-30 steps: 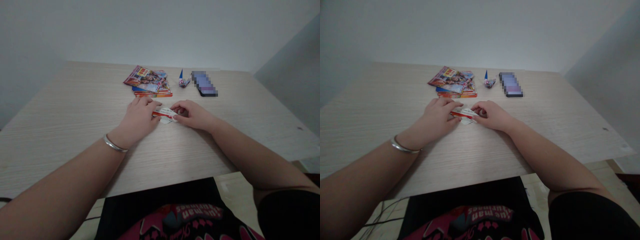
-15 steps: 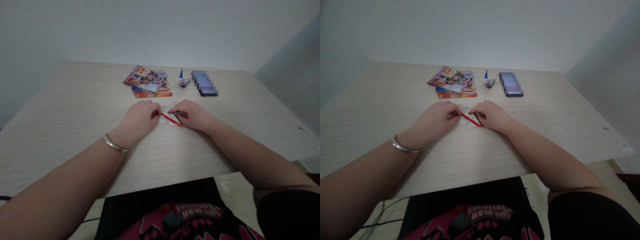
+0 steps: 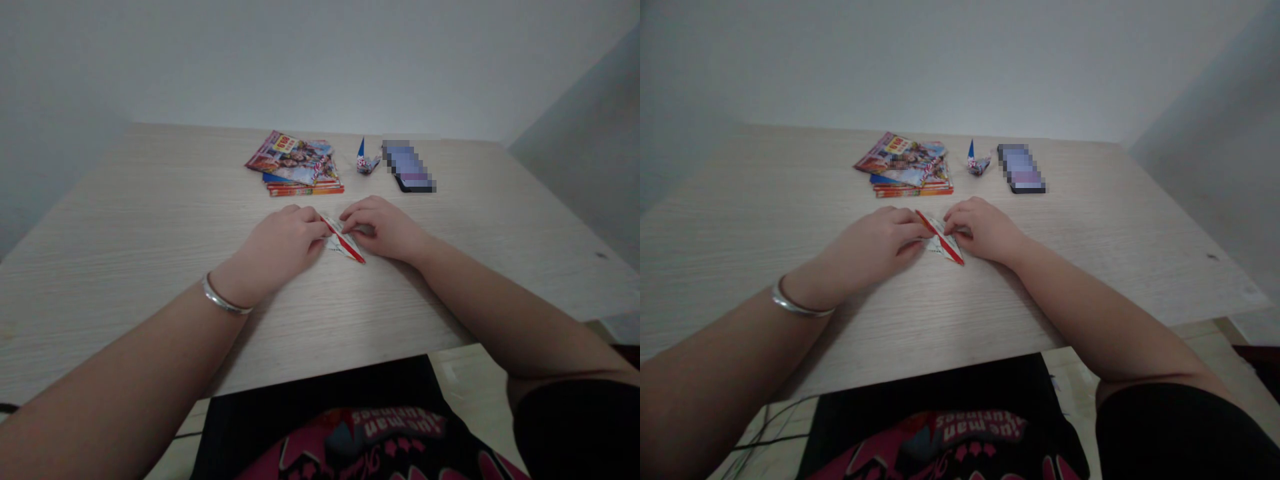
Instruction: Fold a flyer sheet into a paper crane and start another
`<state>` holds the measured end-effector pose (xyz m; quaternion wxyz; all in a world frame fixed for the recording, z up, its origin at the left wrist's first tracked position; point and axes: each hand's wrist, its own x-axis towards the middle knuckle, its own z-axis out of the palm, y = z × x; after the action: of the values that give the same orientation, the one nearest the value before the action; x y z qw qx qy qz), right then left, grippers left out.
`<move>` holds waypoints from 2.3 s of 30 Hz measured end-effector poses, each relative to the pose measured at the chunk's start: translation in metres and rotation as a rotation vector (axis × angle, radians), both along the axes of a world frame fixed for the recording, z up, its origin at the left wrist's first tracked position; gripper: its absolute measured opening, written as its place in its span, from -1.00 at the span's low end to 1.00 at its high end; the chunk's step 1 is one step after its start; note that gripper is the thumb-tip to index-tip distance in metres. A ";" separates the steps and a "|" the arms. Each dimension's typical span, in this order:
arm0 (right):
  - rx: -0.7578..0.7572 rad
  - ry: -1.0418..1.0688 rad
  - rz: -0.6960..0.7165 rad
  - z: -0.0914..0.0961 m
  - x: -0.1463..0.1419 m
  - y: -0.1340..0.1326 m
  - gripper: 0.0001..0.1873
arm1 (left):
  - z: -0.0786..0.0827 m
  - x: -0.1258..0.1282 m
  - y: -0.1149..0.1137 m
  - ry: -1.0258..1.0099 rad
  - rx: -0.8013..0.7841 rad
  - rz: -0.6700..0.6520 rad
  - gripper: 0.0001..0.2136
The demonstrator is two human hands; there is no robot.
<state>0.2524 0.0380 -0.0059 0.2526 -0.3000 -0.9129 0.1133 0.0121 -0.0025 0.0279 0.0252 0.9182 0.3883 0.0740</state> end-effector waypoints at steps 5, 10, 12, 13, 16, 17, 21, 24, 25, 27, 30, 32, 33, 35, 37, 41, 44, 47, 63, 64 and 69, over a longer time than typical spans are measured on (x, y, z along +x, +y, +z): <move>-0.045 -0.053 -0.014 0.006 -0.003 -0.007 -0.87 | -0.006 0.000 -0.001 -0.070 0.000 0.048 -0.71; -0.003 -0.157 -0.081 0.012 -0.009 -0.018 -0.62 | -0.019 -0.004 0.004 -0.239 0.098 0.096 -0.76; 0.041 -0.174 -0.107 0.012 -0.009 -0.019 -0.65 | -0.022 -0.006 0.006 -0.271 0.119 0.067 -0.80; 0.064 -0.172 -0.113 0.012 -0.009 -0.019 -0.71 | -0.023 -0.007 0.007 -0.283 0.112 0.044 -0.81; 0.141 -0.145 -0.094 0.010 -0.007 -0.017 -0.85 | -0.024 -0.009 0.009 -0.306 0.077 -0.020 -0.84; 0.172 -0.136 -0.080 0.009 -0.006 -0.016 -0.87 | -0.024 -0.009 0.009 -0.303 0.085 -0.026 -0.85; 0.255 -0.141 -0.012 0.007 -0.006 -0.014 -0.85 | -0.021 -0.007 0.008 -0.242 0.127 -0.026 -0.82; 0.227 -0.174 0.042 0.006 -0.007 -0.015 -0.81 | -0.014 -0.007 0.005 -0.121 0.021 -0.084 -0.76; 0.214 -0.180 0.048 0.005 -0.008 -0.015 -0.80 | -0.012 -0.007 0.004 -0.080 -0.015 -0.105 -0.74; 0.192 -0.194 0.037 0.006 -0.009 -0.016 -0.77 | -0.008 -0.008 0.001 -0.018 -0.054 -0.155 -0.70; 0.174 -0.253 -0.005 0.008 -0.011 -0.018 -0.74 | -0.005 -0.011 -0.002 -0.002 -0.049 -0.187 -0.71; 0.193 -0.297 -0.031 0.011 -0.013 -0.020 -0.73 | -0.005 -0.012 -0.004 0.005 -0.059 -0.171 -0.72; 0.209 -0.312 -0.037 0.012 -0.013 -0.021 -0.73 | -0.005 -0.012 -0.004 0.010 -0.068 -0.156 -0.72; 0.239 -0.328 -0.031 0.014 -0.015 -0.024 -0.70 | -0.006 -0.012 -0.005 0.008 -0.082 -0.134 -0.70; 0.249 -0.344 -0.011 0.015 -0.016 -0.025 -0.66 | -0.007 -0.011 -0.005 -0.007 -0.084 -0.151 -0.69; 0.158 -0.345 -0.029 0.015 -0.018 -0.027 -0.73 | -0.006 -0.009 -0.004 0.007 -0.053 -0.230 -0.68; 0.006 -0.263 -0.068 0.014 -0.017 -0.026 -0.79 | -0.005 -0.006 -0.005 0.024 -0.002 -0.216 -0.67; -0.131 -0.172 -0.074 0.014 -0.014 -0.023 -0.83 | -0.003 -0.004 -0.008 0.017 -0.027 -0.202 -0.69; -0.378 -0.128 -0.259 0.018 -0.019 -0.019 -0.89 | 0.007 -0.001 -0.013 0.050 -0.138 -0.120 -0.66; -0.389 -0.116 -0.264 0.017 -0.019 -0.019 -0.89 | 0.006 -0.001 -0.013 0.052 -0.134 -0.112 -0.65; -0.447 -0.037 -0.256 0.013 -0.018 -0.016 -0.94 | 0.005 -0.001 -0.012 0.088 -0.125 -0.117 -0.67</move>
<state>0.2347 0.0217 0.0072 0.1754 -0.4636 -0.8242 0.2740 0.0113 -0.0149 0.0330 0.0698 0.9383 0.3385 0.0076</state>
